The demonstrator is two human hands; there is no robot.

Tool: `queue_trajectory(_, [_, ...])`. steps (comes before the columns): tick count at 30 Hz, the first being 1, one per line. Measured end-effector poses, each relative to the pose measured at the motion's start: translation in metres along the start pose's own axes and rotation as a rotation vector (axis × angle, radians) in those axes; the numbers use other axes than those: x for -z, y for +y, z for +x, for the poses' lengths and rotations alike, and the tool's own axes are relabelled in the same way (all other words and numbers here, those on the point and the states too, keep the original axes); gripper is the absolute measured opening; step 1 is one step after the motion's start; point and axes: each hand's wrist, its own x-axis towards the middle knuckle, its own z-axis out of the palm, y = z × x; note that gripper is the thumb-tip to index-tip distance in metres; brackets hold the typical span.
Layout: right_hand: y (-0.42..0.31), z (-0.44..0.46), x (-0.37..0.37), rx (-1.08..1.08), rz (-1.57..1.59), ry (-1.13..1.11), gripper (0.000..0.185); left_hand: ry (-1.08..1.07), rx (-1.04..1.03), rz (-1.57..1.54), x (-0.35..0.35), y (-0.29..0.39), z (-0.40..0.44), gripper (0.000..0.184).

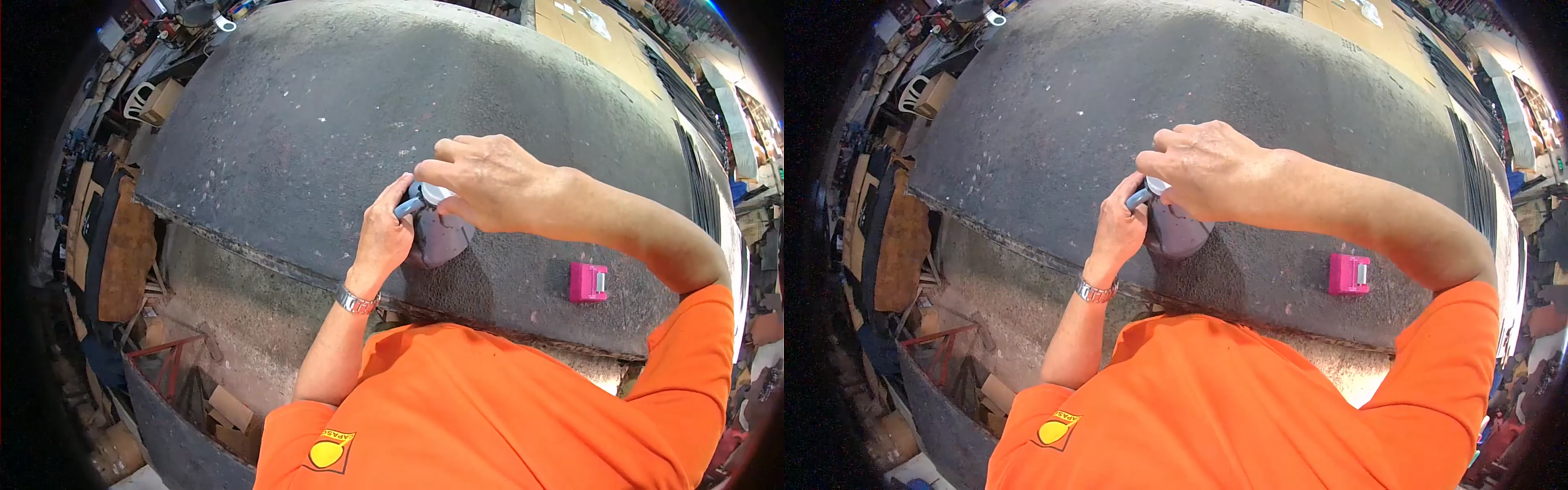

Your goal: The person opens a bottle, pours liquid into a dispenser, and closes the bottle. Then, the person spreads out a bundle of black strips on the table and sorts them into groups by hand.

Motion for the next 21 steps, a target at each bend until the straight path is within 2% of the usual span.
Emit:
queue_trajectory(2, [-0.002, -0.002, 0.001, -0.014, 0.009, -0.02, 0.04, -0.005, 0.003, -0.004, -0.001, -0.002, 0.0, 0.054])
queue_trajectory(5, [0.002, -0.003, -0.002, -0.005, 0.037, 0.112, 0.038, 0.014, -0.015, -0.009, -0.001, -0.005, 0.002, 0.054])
queue_trajectory(8, [-0.002, 0.002, 0.006, -0.171, -0.038, -0.088, 0.04, 0.033, -0.042, -0.017, -0.003, -0.005, 0.001, 0.054])
queue_trajectory(11, [-0.003, 0.007, -0.002, -0.196, 0.003, -0.055, 0.042, 0.042, -0.042, -0.018, -0.005, -0.009, 0.001, 0.054])
queue_trajectory(17, [0.002, -0.002, -0.004, 0.071, -0.09, 0.077, 0.042, -0.026, -0.01, 0.005, 0.002, -0.002, 0.001, 0.056])
queue_trajectory(20, [0.004, -0.005, -0.009, 0.127, -0.136, 0.18, 0.043, -0.027, -0.003, -0.006, 0.001, -0.002, 0.001, 0.057])
queue_trajectory(21, [0.003, -0.003, -0.006, 0.052, -0.109, 0.148, 0.04, -0.015, -0.017, -0.006, 0.0, -0.002, 0.001, 0.057])
